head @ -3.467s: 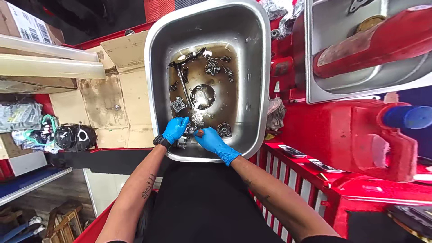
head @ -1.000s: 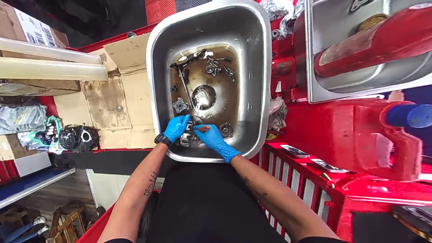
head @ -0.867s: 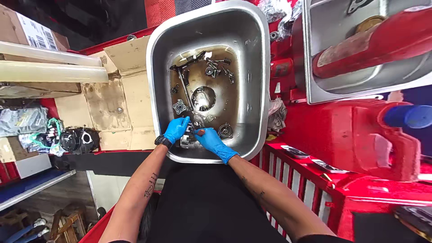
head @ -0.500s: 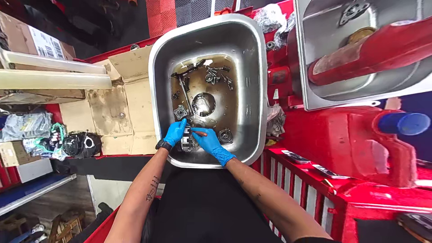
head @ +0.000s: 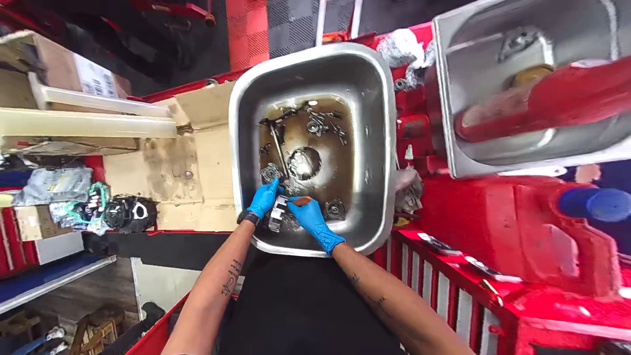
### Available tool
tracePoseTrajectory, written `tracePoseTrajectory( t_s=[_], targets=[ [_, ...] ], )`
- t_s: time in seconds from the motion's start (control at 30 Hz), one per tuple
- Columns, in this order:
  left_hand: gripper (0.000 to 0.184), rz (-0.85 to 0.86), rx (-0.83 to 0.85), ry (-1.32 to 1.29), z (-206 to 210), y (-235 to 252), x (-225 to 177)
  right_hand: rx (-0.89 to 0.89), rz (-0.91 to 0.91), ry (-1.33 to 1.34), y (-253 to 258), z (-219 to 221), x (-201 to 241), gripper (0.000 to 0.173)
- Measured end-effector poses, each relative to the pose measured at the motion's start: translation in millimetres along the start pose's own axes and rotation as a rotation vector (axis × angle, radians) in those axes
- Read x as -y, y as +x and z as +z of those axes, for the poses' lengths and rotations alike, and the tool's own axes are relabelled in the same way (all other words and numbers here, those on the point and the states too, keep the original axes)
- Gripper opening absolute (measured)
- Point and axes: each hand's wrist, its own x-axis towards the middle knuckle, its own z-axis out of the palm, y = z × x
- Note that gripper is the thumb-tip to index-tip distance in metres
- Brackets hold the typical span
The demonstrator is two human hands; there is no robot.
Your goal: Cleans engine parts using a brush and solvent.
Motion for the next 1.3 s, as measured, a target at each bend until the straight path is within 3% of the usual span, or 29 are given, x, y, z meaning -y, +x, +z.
tracePoseTrajectory(
  t_s=[0.13,0.2,0.3,0.4,0.6,0.8,1.1,1.2,1.3],
  targets=[
    [0.054,0.047,-0.211,-0.087,-7,-31,5,-0.146,0.119,0.484,-1,14,7,0.025],
    [0.06,0.006,-0.171,-0.224,5,-44,17,-0.186,0.208,0.713,-3,12,10,0.028],
    [0.069,-0.026,-0.148,-0.434,16,-50,26,-0.112,0.273,0.886,-6,10,18,0.031],
    [0.08,-0.041,-0.092,-0.619,18,-52,26,-0.116,0.321,0.865,-5,5,14,0.034],
    [0.105,-0.069,0.029,-0.691,14,-60,25,-0.135,0.382,0.921,-2,2,9,0.04],
    [0.138,0.037,0.17,-0.454,2,-60,25,-0.072,0.424,0.927,1,-9,2,0.044],
    [0.147,0.214,0.228,-0.233,-3,-54,26,-0.01,0.437,1.023,-13,-23,2,0.042],
    [0.13,0.404,0.049,-0.01,-5,-57,21,-0.036,0.359,0.852,-9,-17,2,0.041],
    [0.082,0.458,-0.057,0.276,-2,-64,16,-0.126,-0.035,0.277,-10,-5,-5,0.031]
  ],
)
